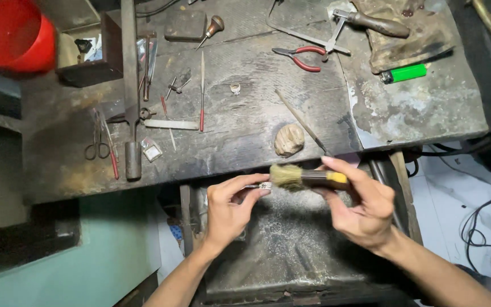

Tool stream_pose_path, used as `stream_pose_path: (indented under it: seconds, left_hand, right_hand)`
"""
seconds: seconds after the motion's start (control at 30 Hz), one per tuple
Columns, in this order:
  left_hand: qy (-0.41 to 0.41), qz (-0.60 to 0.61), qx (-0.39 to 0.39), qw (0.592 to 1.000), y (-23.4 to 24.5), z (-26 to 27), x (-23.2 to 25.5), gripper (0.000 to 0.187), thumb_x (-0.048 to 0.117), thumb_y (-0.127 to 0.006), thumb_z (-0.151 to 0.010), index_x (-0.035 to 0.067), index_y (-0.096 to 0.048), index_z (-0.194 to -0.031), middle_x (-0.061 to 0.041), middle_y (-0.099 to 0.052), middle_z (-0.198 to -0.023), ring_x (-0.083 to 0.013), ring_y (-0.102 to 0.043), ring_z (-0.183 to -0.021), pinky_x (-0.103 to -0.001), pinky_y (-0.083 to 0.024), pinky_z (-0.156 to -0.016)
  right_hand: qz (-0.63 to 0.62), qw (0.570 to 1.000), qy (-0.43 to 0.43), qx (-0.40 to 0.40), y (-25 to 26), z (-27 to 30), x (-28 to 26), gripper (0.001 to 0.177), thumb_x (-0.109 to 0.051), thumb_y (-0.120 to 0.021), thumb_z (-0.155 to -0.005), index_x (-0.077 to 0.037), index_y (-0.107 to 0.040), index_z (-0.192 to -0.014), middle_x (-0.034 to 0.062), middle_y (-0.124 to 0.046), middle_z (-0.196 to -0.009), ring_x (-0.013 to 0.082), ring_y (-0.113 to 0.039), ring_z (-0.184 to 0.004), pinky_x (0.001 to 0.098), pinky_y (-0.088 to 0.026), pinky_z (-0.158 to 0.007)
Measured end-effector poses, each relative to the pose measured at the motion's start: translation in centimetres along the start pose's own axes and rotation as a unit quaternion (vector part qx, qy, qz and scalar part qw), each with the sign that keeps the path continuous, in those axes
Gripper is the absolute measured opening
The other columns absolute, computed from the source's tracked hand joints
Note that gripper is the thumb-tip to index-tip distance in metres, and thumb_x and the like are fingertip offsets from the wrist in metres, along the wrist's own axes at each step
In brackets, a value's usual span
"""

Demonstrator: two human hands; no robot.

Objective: File and clean a small jewelry component on a workbench using a hand file and brushes

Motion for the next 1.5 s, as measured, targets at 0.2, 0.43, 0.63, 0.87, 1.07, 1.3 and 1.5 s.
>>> stream_pose_path:
  seconds: [0.2, 0.43, 0.63, 0.87, 1.07, 1.3, 1.5]
  left_hand:
    - [0.217, 0.371, 0.098, 0.898, -2.0, 2.7, -2.3, 0.023, 0.002, -0.070, -0.092, -0.006, -0.067, -0.113, -0.025, -0.077, -0.107, -0.0259, -0.076, -0.088, -0.035, -0.066, -0.085]
    - [0.285, 0.508, 0.105, 0.806, -4.1, 2.5, 0.5, 0.008, 0.014, -0.043, -0.106, 0.009, -0.048, -0.104, -0.033, -0.070, -0.128, -0.0350, -0.068, -0.121, -0.041, -0.048, -0.112]
    - [0.052, 0.166, -0.052, 0.983, -0.8, -9.2, -1.1, 0.024, -0.001, -0.047, -0.094, 0.004, -0.070, -0.100, -0.009, -0.071, -0.100, -0.0133, -0.064, -0.076, -0.026, -0.053, -0.077]
    - [-0.215, -0.183, -0.296, 0.912, -5.7, -19.0, -4.3, 0.028, 0.027, -0.071, -0.092, 0.013, -0.070, -0.117, -0.011, -0.058, -0.093, -0.0302, -0.060, -0.080, -0.044, -0.047, -0.073]
    - [-0.388, -0.302, -0.299, 0.818, -5.8, -18.3, -3.4, 0.015, 0.013, -0.065, -0.096, 0.004, -0.061, -0.084, -0.012, -0.051, -0.088, -0.0325, -0.058, -0.078, -0.048, -0.046, -0.060]
    - [-0.282, -0.376, -0.279, 0.837, -0.7, -15.2, -1.5, 0.015, 0.008, -0.051, -0.106, 0.002, -0.043, -0.094, -0.014, -0.042, -0.094, -0.0346, -0.055, -0.063, -0.056, -0.047, -0.051]
    - [-0.103, -0.281, -0.151, 0.942, 5.8, -8.8, -2.5, 0.018, 0.017, -0.055, -0.107, 0.001, -0.051, -0.099, -0.016, -0.048, -0.099, -0.0383, -0.057, -0.069, -0.052, -0.046, -0.065]
  right_hand:
    - [0.087, 0.995, 0.030, -0.042, -0.4, 1.4, -0.6, 0.049, -0.010, -0.087, -0.082, 0.006, -0.067, -0.124, 0.0166, -0.077, -0.114, 0.0151, -0.077, -0.080, 0.0206, -0.061, -0.072]
    - [0.030, 0.983, 0.057, -0.172, -1.6, 2.3, 1.7, 0.042, -0.003, -0.075, -0.087, 0.009, -0.063, -0.125, 0.0218, -0.073, -0.120, 0.0310, -0.077, -0.103, 0.0355, -0.061, -0.099]
    - [0.210, 0.978, 0.009, -0.016, 5.0, -0.8, 2.4, 0.038, -0.006, -0.084, -0.091, 0.008, -0.069, -0.124, 0.0205, -0.075, -0.113, 0.0225, -0.070, -0.082, 0.0312, -0.056, -0.077]
    - [0.186, 0.981, -0.045, 0.013, 6.8, -3.5, 5.4, 0.031, 0.001, -0.080, -0.102, 0.010, -0.061, -0.125, 0.0193, -0.071, -0.112, 0.0185, -0.062, -0.080, 0.0279, -0.051, -0.071]
    - [0.190, 0.981, -0.050, 0.007, 7.7, -5.0, 7.0, 0.032, 0.002, -0.081, -0.103, 0.010, -0.060, -0.127, 0.0192, -0.070, -0.114, 0.0182, -0.056, -0.077, 0.0284, -0.047, -0.068]
    - [0.165, 0.985, -0.047, -0.007, 7.4, -6.6, 7.3, 0.032, 0.006, -0.080, -0.105, 0.010, -0.057, -0.127, 0.0223, -0.070, -0.119, 0.0176, -0.060, -0.082, 0.0265, -0.046, -0.066]
    - [0.143, 0.974, 0.144, -0.106, 2.8, -11.8, 8.3, 0.050, 0.018, -0.054, -0.081, 0.010, -0.072, -0.127, 0.0255, -0.075, -0.121, 0.0335, -0.074, -0.105, 0.0392, -0.060, -0.101]
Point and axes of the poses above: each hand's wrist, its own z-axis away from the middle knuckle, its own y-axis out of the back of the hand, x = y × z, the point moved 3 cm from there along -z, towards the middle knuckle
